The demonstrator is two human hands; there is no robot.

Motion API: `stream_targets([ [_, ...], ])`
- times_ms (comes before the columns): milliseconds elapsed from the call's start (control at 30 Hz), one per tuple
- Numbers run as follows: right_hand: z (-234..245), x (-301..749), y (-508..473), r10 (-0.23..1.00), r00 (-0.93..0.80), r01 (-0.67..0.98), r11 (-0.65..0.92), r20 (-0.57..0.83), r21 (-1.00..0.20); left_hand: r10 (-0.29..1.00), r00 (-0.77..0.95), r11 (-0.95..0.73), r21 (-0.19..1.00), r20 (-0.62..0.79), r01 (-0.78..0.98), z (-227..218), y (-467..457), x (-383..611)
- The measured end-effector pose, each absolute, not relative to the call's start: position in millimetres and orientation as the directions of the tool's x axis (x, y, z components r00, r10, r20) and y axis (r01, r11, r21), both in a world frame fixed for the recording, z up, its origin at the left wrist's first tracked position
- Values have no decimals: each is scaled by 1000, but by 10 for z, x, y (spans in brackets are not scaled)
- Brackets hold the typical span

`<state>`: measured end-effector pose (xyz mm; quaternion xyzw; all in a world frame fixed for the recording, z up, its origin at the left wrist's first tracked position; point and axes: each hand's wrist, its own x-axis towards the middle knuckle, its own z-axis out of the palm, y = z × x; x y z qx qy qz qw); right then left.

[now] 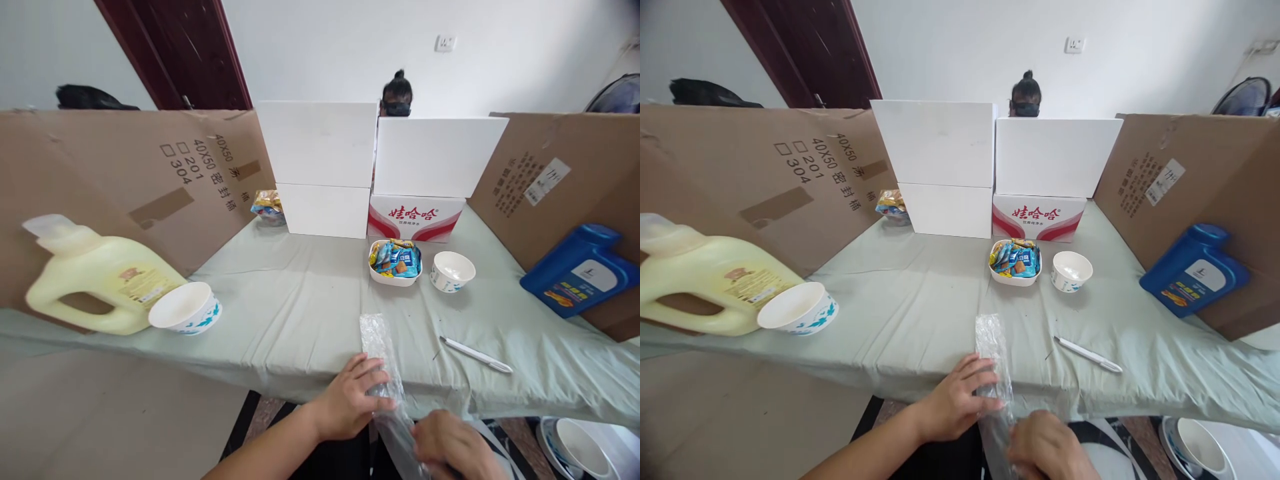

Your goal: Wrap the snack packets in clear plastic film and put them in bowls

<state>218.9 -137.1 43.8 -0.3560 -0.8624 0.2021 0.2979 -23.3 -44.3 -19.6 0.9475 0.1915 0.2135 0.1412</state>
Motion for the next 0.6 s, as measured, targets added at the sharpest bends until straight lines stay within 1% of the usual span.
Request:
stream_targets([
  [67,491,2135,-1156,854,-465,514,475,233,-714,447,810,-862,424,379,277,-206,-431,-244],
  [100,491,2104,-1003,905,-391,533,371,167,-761,471,795,-841,466,383,274,-208,-426,-242],
  [167,445,2026,-640,960,-268,564,221,77,-795,530,763,-788,546,370,283,-209,-419,-231],
  [200,404,1979,-453,971,-237,598,177,38,-782,558,751,-760,581,354,290,-210,-417,-227],
  [267,299,1870,-132,985,-172,718,118,-10,-686,595,736,-713,634,322,299,-219,-421,-226],
  [367,136,1701,115,995,-95,823,74,-8,-563,618,719,-675,684,317,278,-246,-437,-243],
  [500,3,1544,103,1000,-9,893,19,24,-450,621,695,-671,705,363,231,-256,-429,-262],
  [600,-13,1486,64,999,36,927,-23,29,-374,597,703,-696,686,387,213,-226,-416,-256],
])
